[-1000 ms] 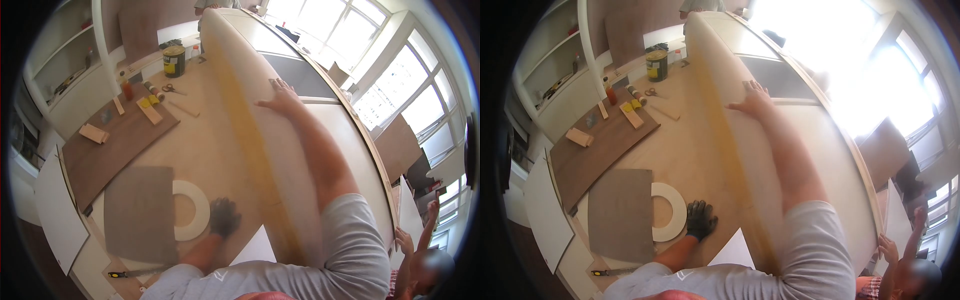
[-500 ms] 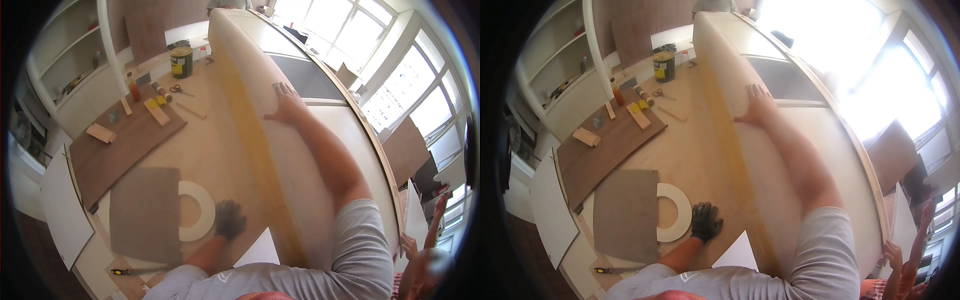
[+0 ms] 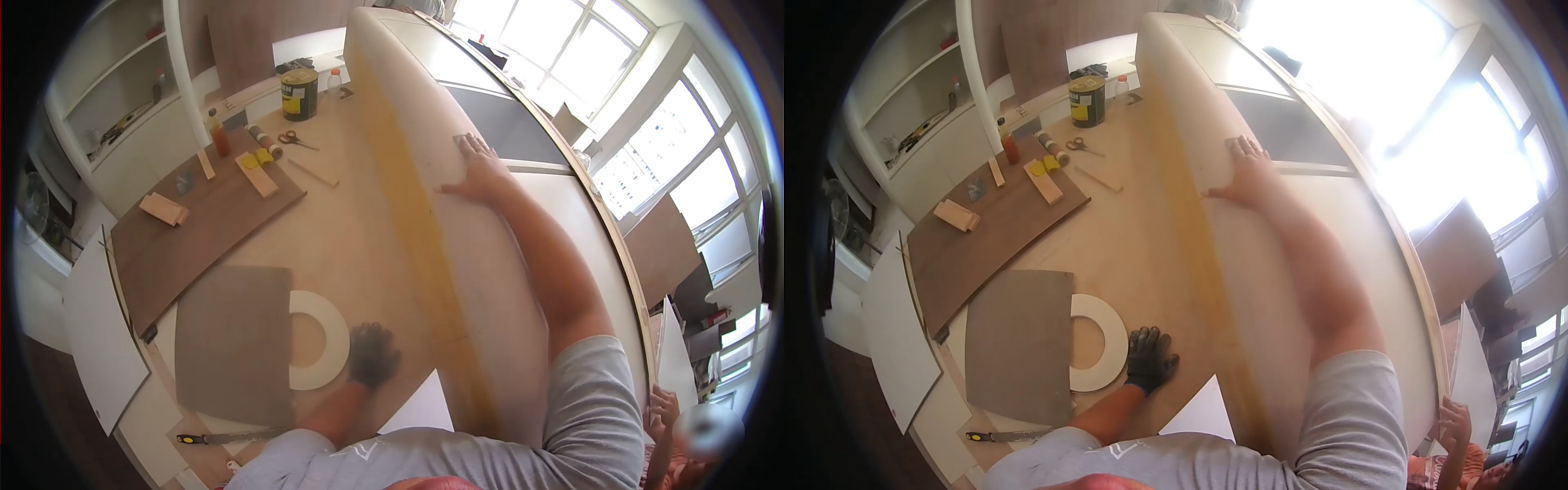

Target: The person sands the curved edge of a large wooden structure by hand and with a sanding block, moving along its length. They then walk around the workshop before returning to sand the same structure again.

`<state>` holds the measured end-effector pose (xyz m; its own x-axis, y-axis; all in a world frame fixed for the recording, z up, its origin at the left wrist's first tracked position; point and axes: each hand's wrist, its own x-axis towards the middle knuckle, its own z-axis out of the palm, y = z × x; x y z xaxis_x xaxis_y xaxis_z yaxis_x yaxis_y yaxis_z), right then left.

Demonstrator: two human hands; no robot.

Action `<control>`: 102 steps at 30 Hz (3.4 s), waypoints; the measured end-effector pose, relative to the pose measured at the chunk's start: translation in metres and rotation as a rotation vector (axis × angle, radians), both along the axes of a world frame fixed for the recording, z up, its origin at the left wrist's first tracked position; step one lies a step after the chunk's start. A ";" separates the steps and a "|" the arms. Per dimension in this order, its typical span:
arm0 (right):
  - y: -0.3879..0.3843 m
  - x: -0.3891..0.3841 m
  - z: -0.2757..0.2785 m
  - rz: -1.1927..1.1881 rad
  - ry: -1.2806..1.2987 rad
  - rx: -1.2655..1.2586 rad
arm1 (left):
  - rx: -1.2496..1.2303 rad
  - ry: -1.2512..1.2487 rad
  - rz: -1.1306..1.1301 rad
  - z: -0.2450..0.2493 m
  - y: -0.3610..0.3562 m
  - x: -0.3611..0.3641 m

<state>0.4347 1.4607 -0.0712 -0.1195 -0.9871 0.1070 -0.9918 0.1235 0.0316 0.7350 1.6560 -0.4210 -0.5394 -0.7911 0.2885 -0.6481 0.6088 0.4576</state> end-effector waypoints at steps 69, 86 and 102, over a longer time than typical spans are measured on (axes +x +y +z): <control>-0.059 -0.014 -0.004 -0.019 -0.106 -0.050 | -0.026 0.013 -0.023 0.003 -0.001 0.000; -0.081 -0.009 -0.002 -0.138 -0.102 -0.013 | 0.083 -0.025 -0.034 0.000 -0.004 0.001; -0.041 0.005 0.000 -0.047 0.007 0.002 | 0.007 0.001 -0.011 -0.008 -0.006 0.003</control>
